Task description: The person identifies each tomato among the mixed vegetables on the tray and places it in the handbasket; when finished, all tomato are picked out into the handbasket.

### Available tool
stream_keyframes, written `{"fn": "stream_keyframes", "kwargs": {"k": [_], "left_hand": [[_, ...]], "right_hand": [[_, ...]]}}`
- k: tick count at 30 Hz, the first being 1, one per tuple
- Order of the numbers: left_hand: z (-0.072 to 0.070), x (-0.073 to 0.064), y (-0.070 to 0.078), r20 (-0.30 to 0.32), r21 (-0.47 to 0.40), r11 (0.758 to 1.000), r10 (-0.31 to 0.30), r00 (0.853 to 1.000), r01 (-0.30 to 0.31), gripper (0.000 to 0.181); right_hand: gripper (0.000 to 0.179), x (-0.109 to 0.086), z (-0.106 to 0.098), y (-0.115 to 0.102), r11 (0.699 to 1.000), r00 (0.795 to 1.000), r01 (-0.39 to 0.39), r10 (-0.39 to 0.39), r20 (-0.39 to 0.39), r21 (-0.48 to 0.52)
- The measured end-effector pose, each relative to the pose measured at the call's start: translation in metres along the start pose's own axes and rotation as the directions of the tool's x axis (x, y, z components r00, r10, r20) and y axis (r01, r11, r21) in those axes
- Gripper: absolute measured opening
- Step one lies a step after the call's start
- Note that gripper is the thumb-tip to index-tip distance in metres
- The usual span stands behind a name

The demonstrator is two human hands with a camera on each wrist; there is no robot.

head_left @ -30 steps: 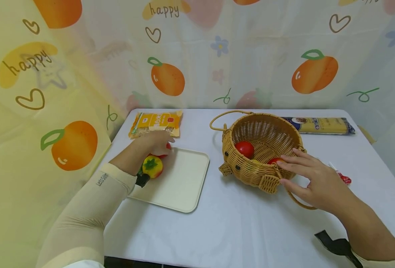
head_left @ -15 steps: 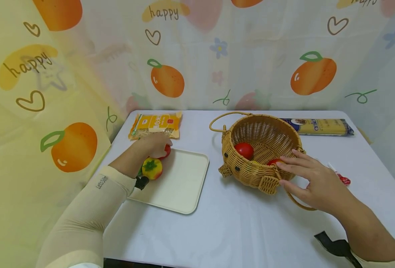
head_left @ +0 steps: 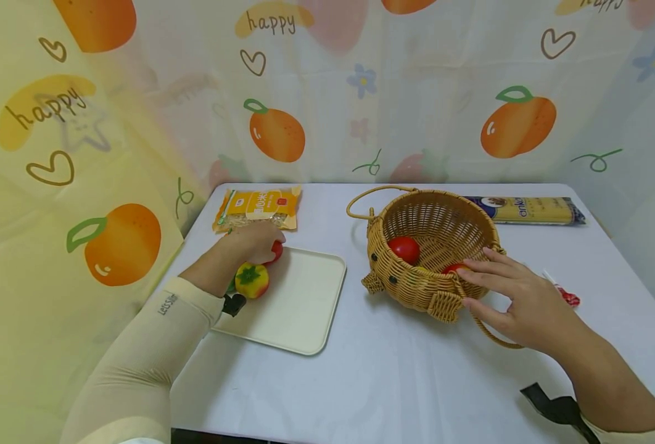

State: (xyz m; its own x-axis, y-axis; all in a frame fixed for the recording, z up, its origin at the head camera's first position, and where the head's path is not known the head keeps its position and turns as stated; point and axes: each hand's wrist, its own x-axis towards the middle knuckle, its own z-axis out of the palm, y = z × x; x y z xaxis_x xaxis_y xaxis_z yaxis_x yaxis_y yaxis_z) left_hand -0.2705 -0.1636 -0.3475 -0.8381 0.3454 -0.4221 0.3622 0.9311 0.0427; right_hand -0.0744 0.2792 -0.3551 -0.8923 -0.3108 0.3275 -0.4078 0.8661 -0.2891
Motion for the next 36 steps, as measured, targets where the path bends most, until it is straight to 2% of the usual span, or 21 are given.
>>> {"fn": "stream_keyframes", "kwargs": {"k": [7,12,20,26,30,36], "left_hand": [[-0.001,0.000,0.001,-0.015,-0.004,1.000,0.029,0.999,-0.029,0.047],[-0.001,0.003,0.000,-0.045,-0.042,0.998,0.043,0.998,-0.045,0.046],[-0.007,0.004,0.007,-0.097,-0.031,0.988,0.147,0.984,-0.151,0.045],[-0.015,0.000,0.017,-0.124,-0.096,0.978,0.172,0.977,-0.185,0.045],[-0.022,-0.005,0.024,-0.157,-0.096,0.967,0.220,0.963,-0.236,0.045],[-0.033,-0.010,0.036,-0.224,-0.091,0.938,0.307,0.925,-0.334,0.045]], "right_hand": [[0.051,0.001,-0.001,0.000,1.000,1.000,-0.004,0.004,0.007,0.003],[0.051,0.001,0.000,0.000,1.000,1.000,0.002,-0.002,0.005,0.005],[0.053,0.001,0.000,0.001,1.000,1.000,-0.002,0.002,0.013,0.004],[0.052,0.001,-0.001,0.000,1.000,1.000,-0.001,0.001,0.014,0.004],[0.052,0.001,0.000,0.000,1.000,1.000,-0.001,0.001,0.016,0.002],[0.050,0.000,0.000,-0.001,1.000,1.000,0.003,-0.003,0.002,0.007]]}}
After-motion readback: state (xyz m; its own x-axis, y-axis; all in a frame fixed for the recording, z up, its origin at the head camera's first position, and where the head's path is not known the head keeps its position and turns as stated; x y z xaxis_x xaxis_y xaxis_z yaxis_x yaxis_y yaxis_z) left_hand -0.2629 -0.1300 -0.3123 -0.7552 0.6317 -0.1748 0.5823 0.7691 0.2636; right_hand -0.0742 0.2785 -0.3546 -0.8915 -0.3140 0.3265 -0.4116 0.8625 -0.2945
